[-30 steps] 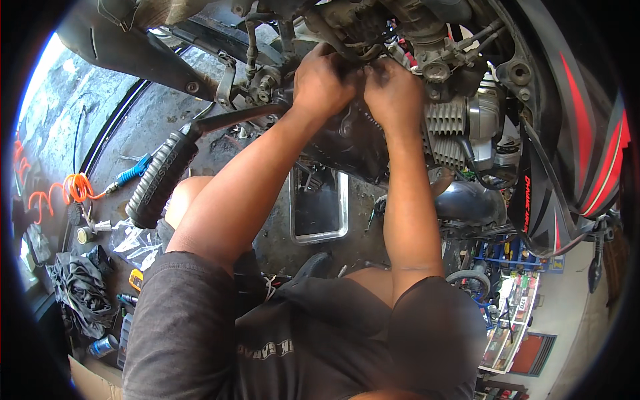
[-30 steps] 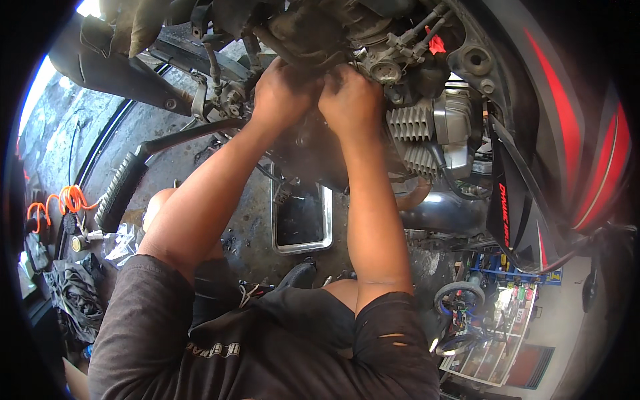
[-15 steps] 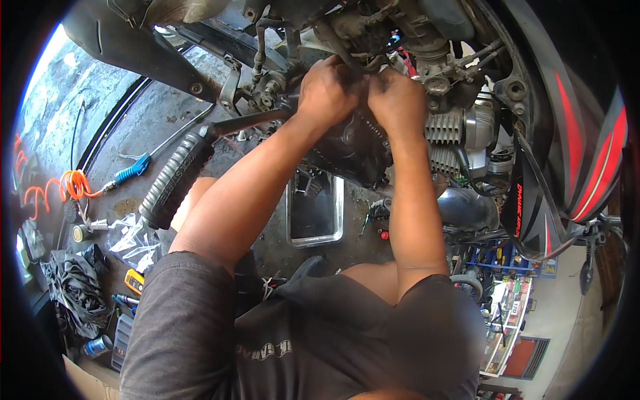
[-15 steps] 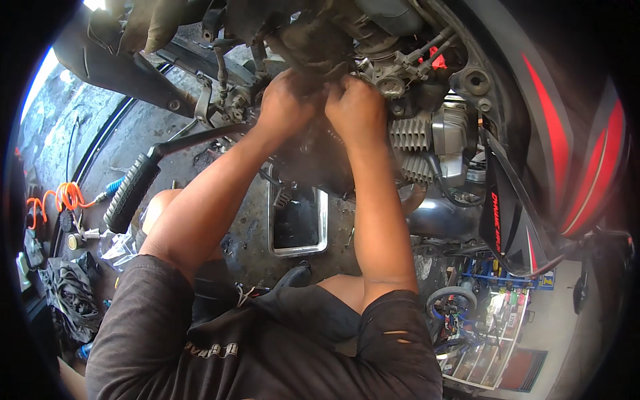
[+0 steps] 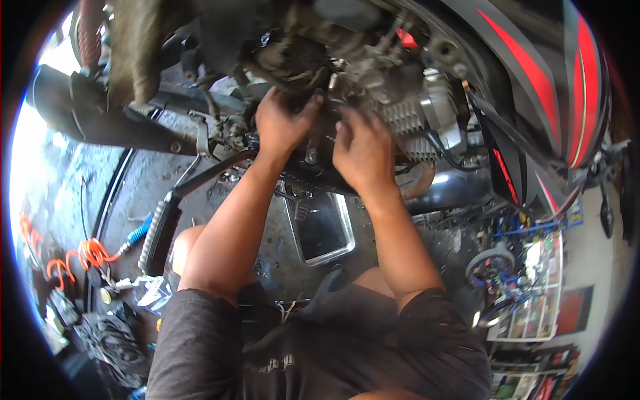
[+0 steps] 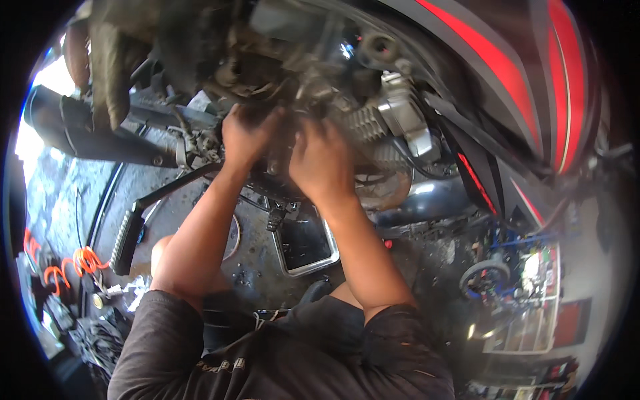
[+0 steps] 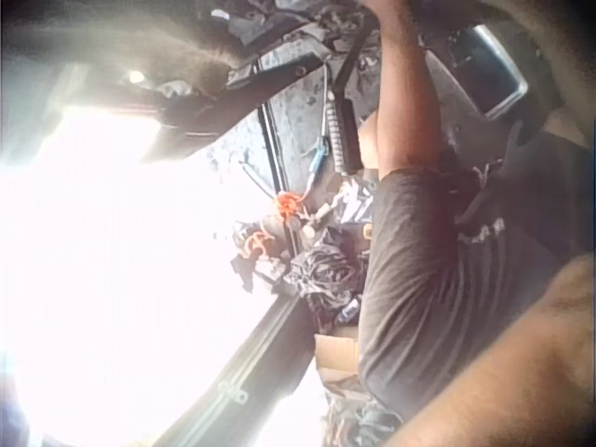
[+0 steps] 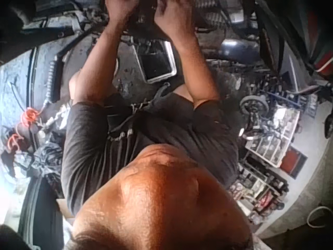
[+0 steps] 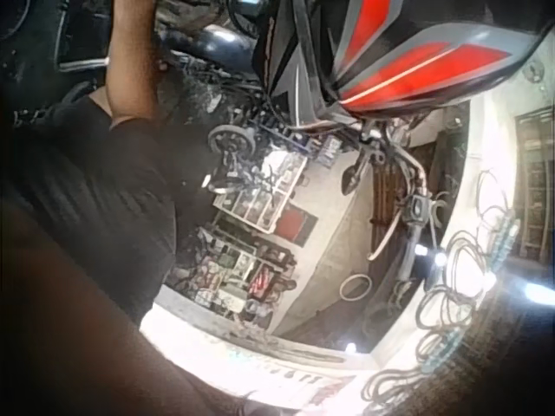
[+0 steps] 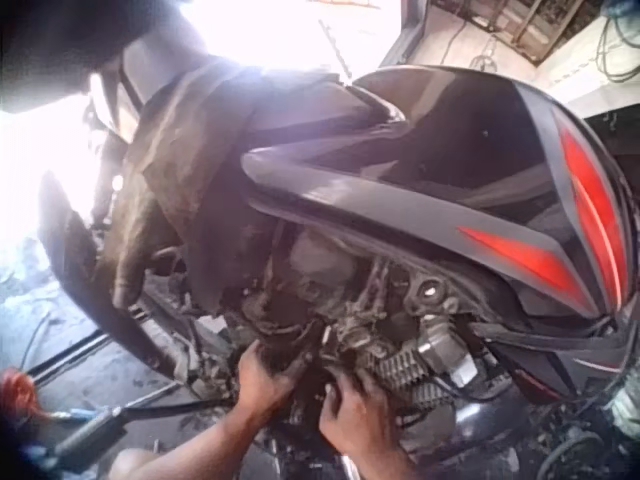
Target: The person holds a metal component and rotates an attached rod, then aligns and inserts the component into the motorcycle engine block before tightening a fastener.
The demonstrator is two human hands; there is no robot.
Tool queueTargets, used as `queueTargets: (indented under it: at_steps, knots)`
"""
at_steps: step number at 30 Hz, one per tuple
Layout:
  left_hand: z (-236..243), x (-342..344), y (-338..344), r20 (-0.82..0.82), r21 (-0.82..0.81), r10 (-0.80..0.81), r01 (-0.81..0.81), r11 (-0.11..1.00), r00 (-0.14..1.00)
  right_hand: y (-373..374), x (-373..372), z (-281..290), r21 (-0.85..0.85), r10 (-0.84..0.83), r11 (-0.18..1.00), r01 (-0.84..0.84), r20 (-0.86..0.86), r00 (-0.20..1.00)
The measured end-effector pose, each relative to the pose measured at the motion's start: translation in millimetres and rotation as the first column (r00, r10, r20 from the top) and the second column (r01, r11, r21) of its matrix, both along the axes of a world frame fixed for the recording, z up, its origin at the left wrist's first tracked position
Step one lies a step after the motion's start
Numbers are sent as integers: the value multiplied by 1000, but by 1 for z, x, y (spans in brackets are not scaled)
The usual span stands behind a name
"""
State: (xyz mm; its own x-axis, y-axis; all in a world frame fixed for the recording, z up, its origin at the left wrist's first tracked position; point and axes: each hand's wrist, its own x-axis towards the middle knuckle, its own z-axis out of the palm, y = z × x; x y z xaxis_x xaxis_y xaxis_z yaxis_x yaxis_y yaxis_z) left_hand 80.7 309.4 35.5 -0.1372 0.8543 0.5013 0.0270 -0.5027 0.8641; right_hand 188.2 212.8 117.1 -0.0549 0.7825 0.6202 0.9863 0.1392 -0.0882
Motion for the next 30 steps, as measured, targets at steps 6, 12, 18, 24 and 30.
queueTargets:
  at_steps: [6,12,18,24,30]
  knots:
    - [-14,0,11,-38,-40,-56,54,998,998,-22,15,-33,-173,-5,985,25,115,993]
    - [2,-2,3,-146,-59,22,-31,998,989,-24,4,-37,-143,-117,978,153,235,965]
    - [5,-7,4,-102,-144,-74,59,988,992,-18,15,-31,-259,-43,964,61,74,996]
    - [-6,-26,6,160,-218,-115,148,965,980,-25,30,-28,-309,-22,951,29,28,999]
    - [-26,-21,7,184,-235,143,-98,967,972,-26,27,-27,-339,-1,941,13,35,999]
